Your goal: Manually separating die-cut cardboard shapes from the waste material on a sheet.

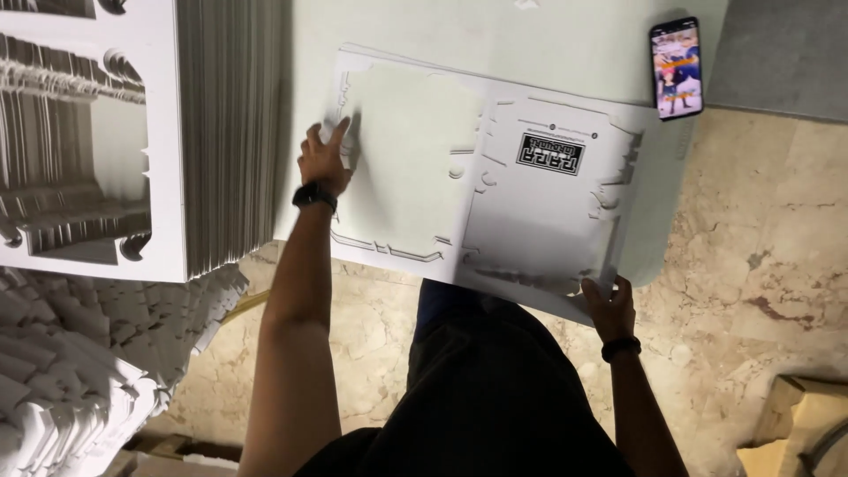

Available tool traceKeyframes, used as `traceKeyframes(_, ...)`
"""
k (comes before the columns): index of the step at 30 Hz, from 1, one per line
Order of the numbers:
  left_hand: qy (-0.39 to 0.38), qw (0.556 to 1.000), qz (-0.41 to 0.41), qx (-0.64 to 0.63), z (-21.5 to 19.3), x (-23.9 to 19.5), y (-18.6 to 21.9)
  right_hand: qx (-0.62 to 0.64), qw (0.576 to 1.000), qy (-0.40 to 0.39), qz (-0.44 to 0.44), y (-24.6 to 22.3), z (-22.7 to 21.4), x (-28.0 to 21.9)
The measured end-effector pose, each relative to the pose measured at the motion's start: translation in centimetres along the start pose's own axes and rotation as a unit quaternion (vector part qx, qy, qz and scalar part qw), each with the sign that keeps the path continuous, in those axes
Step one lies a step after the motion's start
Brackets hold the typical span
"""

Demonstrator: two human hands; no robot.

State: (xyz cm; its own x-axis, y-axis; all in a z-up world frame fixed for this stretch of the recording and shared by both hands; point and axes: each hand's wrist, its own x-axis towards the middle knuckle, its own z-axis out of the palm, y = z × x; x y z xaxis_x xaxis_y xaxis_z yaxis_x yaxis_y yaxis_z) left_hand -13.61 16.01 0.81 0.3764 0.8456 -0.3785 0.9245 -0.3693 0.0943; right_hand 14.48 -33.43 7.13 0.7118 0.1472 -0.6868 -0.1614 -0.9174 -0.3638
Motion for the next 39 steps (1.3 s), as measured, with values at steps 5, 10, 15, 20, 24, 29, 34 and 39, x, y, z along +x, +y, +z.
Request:
traceKeyframes(5, -0.068, 0.992, 0.085, 0.059, 1.3, 5.4, -2.3, -0.032, 0.999, 0.003, 0.004, -0.6, 0.2, -0.3)
traceKeyframes(10, -0.082, 0.993, 0.087, 0.005, 0.1, 6.7, -2.1, -0.052, 0.999, -0.007, 0.002, -0.5, 0.8, 0.4)
traceKeyframes(15, -0.043, 0.995, 0.082, -0.032, 1.4, 6.7, -2.5, -0.060, 0.998, -0.004, 0.003, -0.3, 0.9, 1.1)
traceKeyframes(20, -0.068, 0.993, 0.088, -0.037, 1.1, 5.9, -3.1, -0.035, 0.999, -0.019, -0.002, -1.0, 0.5, 0.6)
traceKeyframes(24, -0.107, 0.989, 0.065, -0.073, -1.2, 5.4, -2.1, -0.030, 0.999, -0.015, 0.004, -0.3, 1.0, 1.3)
traceKeyframes(29, -0.106, 0.993, 0.055, -0.008, -1.9, 5.1, -2.5, -0.026, 0.999, -0.018, 0.002, -0.7, 0.6, 0.9)
traceKeyframes(34, -0.125, 0.991, 0.040, -0.007, -1.6, 5.0, -2.2, -0.026, 1.000, -0.010, 0.000, 0.4, 0.5, 1.3)
traceKeyframes(39, -0.167, 0.981, 0.020, -0.101, -1.8, 4.5, -2.5, -0.020, 1.000, -0.008, -0.006, 0.3, 0.5, 1.1)
